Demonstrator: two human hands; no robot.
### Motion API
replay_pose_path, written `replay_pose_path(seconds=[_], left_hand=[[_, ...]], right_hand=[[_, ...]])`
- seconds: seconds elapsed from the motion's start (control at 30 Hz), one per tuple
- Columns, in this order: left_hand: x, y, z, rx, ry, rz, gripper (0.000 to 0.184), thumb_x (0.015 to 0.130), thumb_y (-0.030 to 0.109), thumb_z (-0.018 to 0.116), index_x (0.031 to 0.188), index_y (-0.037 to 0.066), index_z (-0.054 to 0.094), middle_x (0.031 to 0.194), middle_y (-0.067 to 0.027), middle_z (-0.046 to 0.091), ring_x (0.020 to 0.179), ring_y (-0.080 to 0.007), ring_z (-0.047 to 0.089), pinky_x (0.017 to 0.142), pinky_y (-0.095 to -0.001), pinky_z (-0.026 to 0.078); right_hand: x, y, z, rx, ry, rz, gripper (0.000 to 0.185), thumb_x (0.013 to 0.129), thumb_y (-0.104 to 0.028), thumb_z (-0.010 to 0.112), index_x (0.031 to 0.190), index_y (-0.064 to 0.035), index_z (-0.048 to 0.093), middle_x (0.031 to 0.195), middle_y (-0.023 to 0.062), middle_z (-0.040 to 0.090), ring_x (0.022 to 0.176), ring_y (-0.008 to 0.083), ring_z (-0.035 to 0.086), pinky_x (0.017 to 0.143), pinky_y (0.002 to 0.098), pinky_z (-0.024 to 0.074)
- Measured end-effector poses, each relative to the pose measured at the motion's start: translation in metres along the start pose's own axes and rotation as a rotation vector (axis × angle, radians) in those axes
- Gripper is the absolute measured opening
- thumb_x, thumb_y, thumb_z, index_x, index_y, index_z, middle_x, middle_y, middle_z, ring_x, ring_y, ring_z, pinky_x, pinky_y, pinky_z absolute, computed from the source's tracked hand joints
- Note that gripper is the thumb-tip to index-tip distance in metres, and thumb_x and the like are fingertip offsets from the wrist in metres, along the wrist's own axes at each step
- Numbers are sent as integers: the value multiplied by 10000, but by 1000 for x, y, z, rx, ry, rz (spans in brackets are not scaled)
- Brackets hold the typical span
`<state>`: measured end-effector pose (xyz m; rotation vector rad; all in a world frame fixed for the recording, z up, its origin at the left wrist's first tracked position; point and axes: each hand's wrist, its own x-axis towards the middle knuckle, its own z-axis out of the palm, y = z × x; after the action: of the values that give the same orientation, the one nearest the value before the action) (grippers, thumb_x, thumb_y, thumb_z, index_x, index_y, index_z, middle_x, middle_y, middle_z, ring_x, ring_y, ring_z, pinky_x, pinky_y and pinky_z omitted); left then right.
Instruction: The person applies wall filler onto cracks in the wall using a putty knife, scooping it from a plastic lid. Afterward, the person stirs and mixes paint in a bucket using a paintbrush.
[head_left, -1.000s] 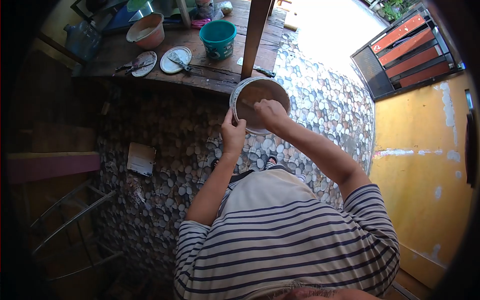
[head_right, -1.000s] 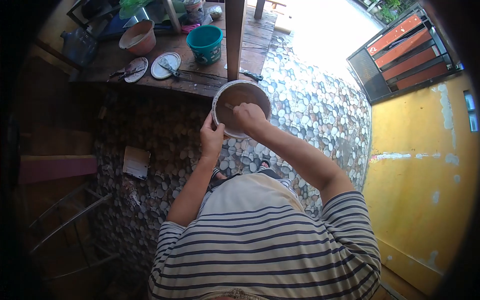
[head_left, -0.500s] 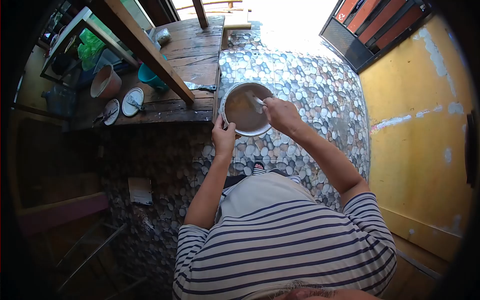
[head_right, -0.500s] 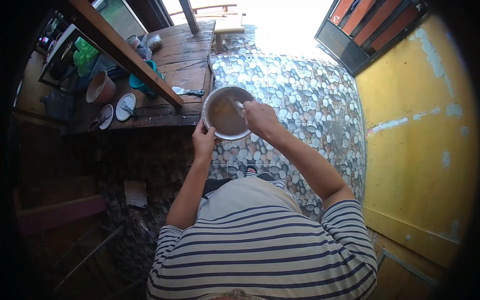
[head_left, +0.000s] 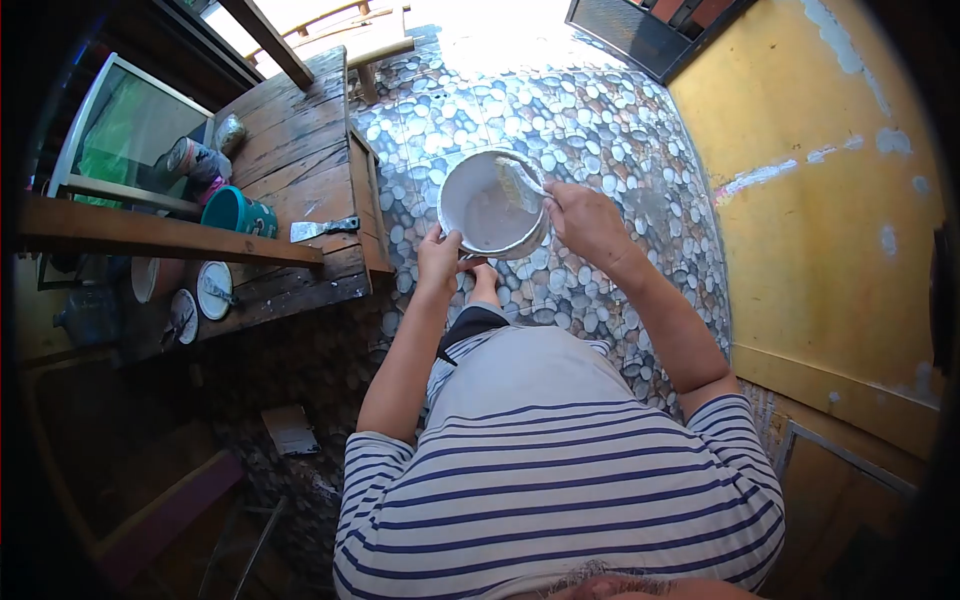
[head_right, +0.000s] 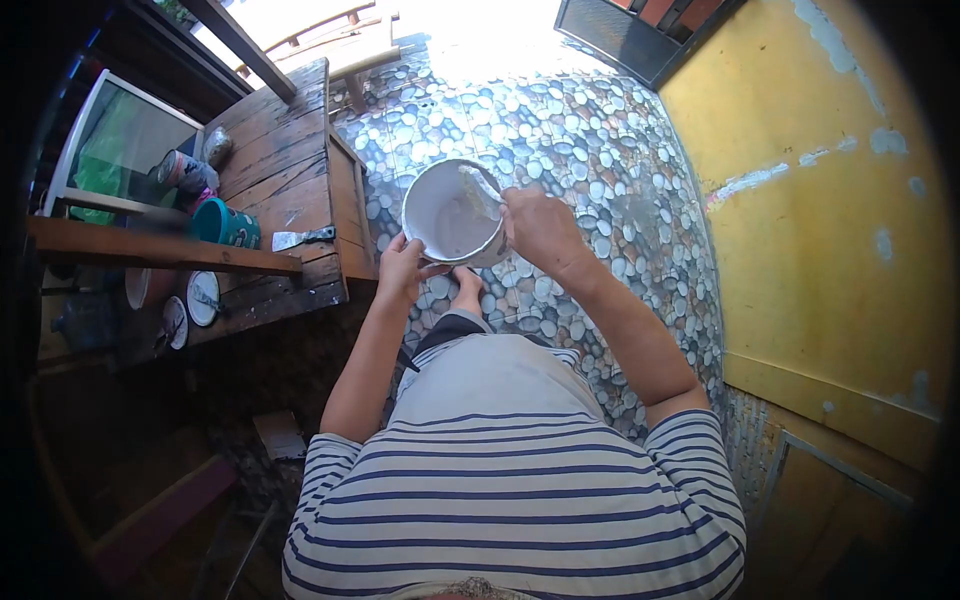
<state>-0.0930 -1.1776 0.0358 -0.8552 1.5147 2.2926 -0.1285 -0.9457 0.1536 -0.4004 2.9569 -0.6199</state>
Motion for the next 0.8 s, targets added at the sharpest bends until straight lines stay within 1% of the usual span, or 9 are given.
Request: replay_pose_path(seconds=[0.07, 0.1, 0.2, 0.33, 0.43, 0.5, 0.6, 0.7, 0.8], left_hand=[[21, 6, 22, -25, -22, -134, 462, 924, 13, 500, 1373, -64, 421, 1101, -192, 615, 872, -305, 705, 640, -436, 662], [32, 9, 30, -16, -91, -144, 483, 923, 3, 476, 1394, -73, 398, 1100, -206, 613, 851, -324, 708, 670, -452, 663], [70, 14, 47, -27, -125, -226, 491, 920, 9, 477, 1398, -71, 396, 1090, -200, 614, 861, -320, 706, 675, -447, 667], [111, 44, 60, 1, -104, -228, 493, 917, 8, 480, 1397, -74, 400, 1087, -194, 615, 887, -313, 703, 681, -447, 671], [141, 71, 61, 19, -111, -175, 487, 910, -3, 490, 1391, -55, 429, 1131, -184, 604, 942, -319, 692, 710, -464, 660], [155, 87, 63, 29, -84, -56, 482, 905, -2, 502, 1382, -48, 450, 1129, -166, 620, 947, -277, 692, 682, -437, 663], [182, 102, 58, 75, -67, 16, 476, 908, 11, 523, 1379, -37, 464, 1129, -146, 634, 951, -243, 690, 675, -424, 664], [205, 120, 55, 86, -13, 63, 477, 910, 16, 532, 1380, -27, 470, 1133, -128, 644, 964, -224, 688, 679, -414, 663], [227, 138, 50, 139, 36, 74, 465, 911, 18, 542, 1371, -22, 483, 1136, -130, 649, 955, -224, 693, 670, -409, 662]], right_hand=[[18, 18, -4, 39, 62, -46, 213, 952, -202, 559, 1017, -28, 663, 894, 203, 685, 824, 382, 678, 760, 469, 541], [27, 24, -8, -2, 28, -9, 217, 951, -201, 558, 1026, -27, 664, 901, 207, 686, 829, 384, 679, 761, 471, 539], [63, 32, -29, -53, -42, 90, 241, 951, -205, 557, 1063, -22, 669, 910, 214, 691, 848, 388, 678, 766, 476, 532], [114, 40, -48, -21, -94, 161, 260, 955, -228, 568, 1096, -36, 672, 921, 207, 696, 875, 386, 675, 773, 475, 523], [151, 38, -49, 56, -119, 157, 260, 958, -234, 569, 1102, -41, 668, 930, 202, 700, 880, 386, 677, 771, 468, 524], [175, 31, -47, 29, -76, 166, 261, 964, -231, 563, 1128, -49, 651, 939, 203, 703, 876, 390, 676, 769, 469, 522], [208, 33, -39, 79, -94, 157, 266, 973, -230, 554, 1157, -55, 632, 955, 202, 705, 872, 395, 676, 775, 473, 522], [232, 28, -35, 128, -23, 100, 283, 978, -230, 550, 1189, -56, 621, 968, 214, 703, 889, 403, 673, 794, 475, 520], [250, 33, -32, 216, -47, 91, 297, 979, -226, 551, 1210, -53, 623, 1002, 234, 697, 924, 413, 668, 826, 471, 518]])
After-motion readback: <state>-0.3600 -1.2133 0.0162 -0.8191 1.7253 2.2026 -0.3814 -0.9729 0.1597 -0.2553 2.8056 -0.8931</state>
